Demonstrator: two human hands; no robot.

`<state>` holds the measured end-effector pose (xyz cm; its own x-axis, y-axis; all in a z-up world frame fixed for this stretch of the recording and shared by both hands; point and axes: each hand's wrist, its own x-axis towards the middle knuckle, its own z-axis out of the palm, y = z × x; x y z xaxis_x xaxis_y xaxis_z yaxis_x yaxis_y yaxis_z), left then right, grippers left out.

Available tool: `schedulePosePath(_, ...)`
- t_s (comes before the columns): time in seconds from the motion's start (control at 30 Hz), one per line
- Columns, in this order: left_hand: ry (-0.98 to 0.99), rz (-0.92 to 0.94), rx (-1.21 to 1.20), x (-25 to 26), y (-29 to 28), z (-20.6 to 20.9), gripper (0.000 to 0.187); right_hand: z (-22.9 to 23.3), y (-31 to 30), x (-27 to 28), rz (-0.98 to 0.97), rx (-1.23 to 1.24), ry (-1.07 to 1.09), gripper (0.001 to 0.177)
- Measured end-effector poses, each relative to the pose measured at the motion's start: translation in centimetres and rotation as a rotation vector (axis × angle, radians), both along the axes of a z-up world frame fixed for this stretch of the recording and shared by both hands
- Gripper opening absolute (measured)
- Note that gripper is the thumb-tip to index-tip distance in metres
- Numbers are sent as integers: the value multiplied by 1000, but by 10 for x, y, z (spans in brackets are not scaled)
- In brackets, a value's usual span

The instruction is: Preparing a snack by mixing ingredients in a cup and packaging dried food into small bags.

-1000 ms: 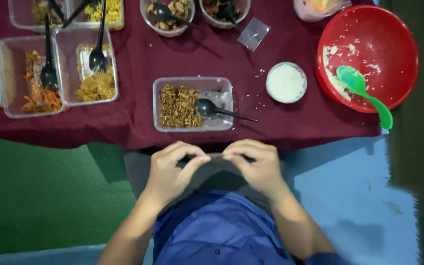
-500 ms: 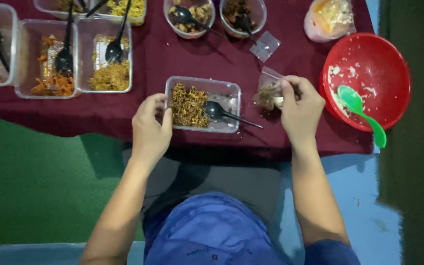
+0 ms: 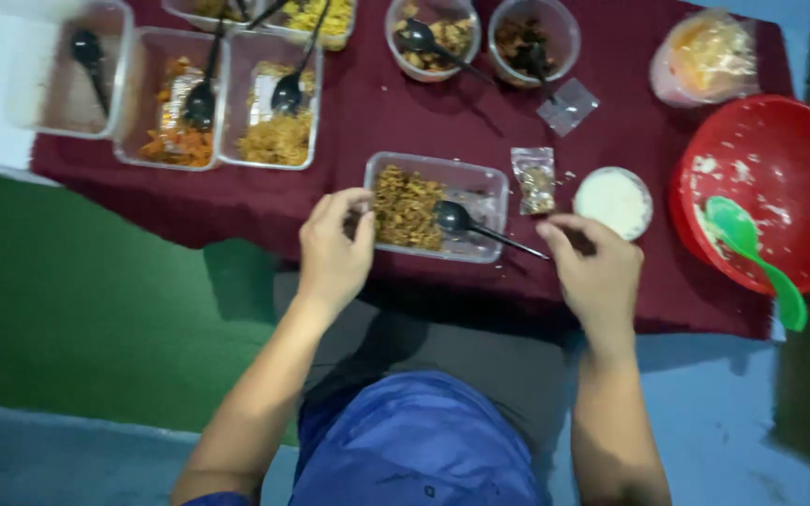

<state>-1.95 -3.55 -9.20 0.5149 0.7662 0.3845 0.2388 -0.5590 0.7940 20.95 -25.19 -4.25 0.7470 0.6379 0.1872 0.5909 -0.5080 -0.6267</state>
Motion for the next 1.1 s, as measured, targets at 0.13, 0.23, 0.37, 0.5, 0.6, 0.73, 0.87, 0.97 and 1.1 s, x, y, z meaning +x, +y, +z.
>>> schedulePosePath(0.13, -11, 10, -16, 7, -2, -6, 25, -15, -17, -9, 43, -5, 79, 25)
schedulePosePath(0.23, -14, -16, -58, 9, -2, -5, 23, -30, -26, -8, -1, -8, 142, 30)
schedulePosePath(0.37, -14, -55, -121, 4, 3, 6, 22, -33, -28, -15, -4, 148, 225, 28)
schedulePosePath(0.5, 10, -40, -34, -5, 16, 12, 15, -36, -25, -12, 24, 255, 216, 27)
schedulePosePath(0.6, 57, -31, 45, -9, 28, 20, 5, -26, -26, -16, 12, 257, 144, 23)
schedulePosePath(0.73, 60, -66, 91, -1, 34, 43, 10, -20, -31, -16, -1, 314, 109, 17)
schedulePosePath(0.87, 62, -140, 170, 20, 48, 54, 5, -25, -40, -16, -20, 361, 76, 13)
schedulePosePath(0.97, 63, -189, 287, 47, 67, 66, 10, -17, -46, -21, -43, 375, 72, 12)
schedulePosePath(1.1, 119, -228, 442, 94, 95, 90, 16, -13, -58, -25, -84, 393, 83, 12)
